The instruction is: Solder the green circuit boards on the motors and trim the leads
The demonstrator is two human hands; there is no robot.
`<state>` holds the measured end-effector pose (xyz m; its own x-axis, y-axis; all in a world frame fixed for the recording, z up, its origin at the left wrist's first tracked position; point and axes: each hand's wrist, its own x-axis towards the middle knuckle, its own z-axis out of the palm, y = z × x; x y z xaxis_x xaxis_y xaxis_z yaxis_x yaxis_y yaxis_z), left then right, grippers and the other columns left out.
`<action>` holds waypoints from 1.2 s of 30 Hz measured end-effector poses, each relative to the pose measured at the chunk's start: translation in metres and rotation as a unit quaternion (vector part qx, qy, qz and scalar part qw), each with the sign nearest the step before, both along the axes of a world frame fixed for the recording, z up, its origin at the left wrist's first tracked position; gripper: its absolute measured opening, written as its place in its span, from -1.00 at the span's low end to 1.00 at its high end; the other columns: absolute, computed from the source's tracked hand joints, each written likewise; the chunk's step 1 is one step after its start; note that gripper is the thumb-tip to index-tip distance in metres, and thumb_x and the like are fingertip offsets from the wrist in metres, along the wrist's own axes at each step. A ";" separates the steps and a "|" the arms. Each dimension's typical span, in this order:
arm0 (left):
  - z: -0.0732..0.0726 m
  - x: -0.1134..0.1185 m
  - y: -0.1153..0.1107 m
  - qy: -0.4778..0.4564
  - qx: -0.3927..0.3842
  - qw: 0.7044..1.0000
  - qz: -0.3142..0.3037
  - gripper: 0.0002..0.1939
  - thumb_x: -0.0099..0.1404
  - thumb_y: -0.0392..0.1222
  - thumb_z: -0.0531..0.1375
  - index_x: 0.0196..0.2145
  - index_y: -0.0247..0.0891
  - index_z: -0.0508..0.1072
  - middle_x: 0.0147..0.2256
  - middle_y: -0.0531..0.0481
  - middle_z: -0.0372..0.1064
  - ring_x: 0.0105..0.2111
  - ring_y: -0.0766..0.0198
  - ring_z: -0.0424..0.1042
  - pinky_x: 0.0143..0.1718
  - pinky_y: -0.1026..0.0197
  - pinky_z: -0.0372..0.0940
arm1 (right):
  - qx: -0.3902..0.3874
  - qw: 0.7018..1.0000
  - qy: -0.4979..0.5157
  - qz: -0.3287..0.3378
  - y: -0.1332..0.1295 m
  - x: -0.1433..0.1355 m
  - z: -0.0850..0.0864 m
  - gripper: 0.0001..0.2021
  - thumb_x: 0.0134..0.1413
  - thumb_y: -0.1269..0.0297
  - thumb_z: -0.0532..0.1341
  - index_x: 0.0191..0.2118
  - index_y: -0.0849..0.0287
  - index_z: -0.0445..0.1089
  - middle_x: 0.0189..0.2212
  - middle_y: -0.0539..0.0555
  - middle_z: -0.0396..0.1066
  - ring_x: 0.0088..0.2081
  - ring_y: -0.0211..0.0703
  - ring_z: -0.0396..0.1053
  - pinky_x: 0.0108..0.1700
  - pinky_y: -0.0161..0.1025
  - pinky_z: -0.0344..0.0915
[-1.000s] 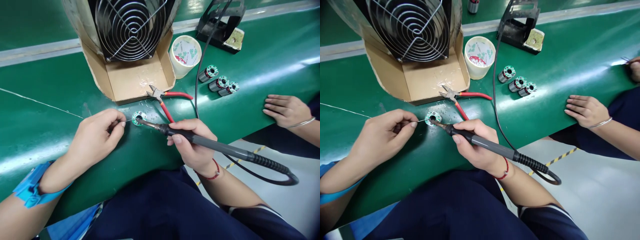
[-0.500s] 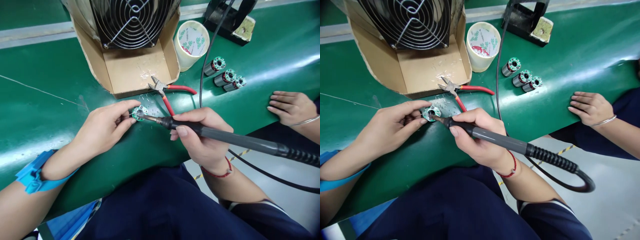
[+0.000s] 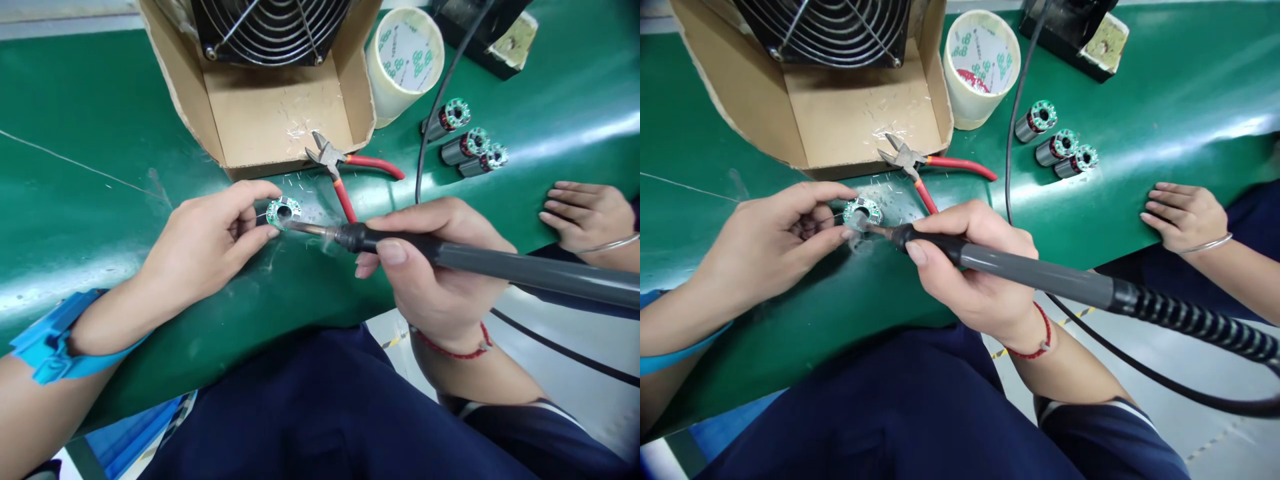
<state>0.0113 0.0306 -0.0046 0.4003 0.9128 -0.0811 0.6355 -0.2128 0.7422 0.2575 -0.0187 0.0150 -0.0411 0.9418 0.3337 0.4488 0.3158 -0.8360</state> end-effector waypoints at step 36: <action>0.005 0.002 -0.011 -0.012 0.053 0.998 0.013 -0.68 0.34 -0.09 0.33 0.03 -0.15 0.48 -0.45 0.14 0.19 -0.52 0.34 0.19 -0.43 0.23 0.13 | 0.142 0.913 -0.364 0.119 0.027 0.032 -0.025 -0.68 0.25 0.40 0.12 0.10 0.10 0.35 -0.29 0.13 0.46 -0.29 0.05 0.38 -0.28 -0.05 0.35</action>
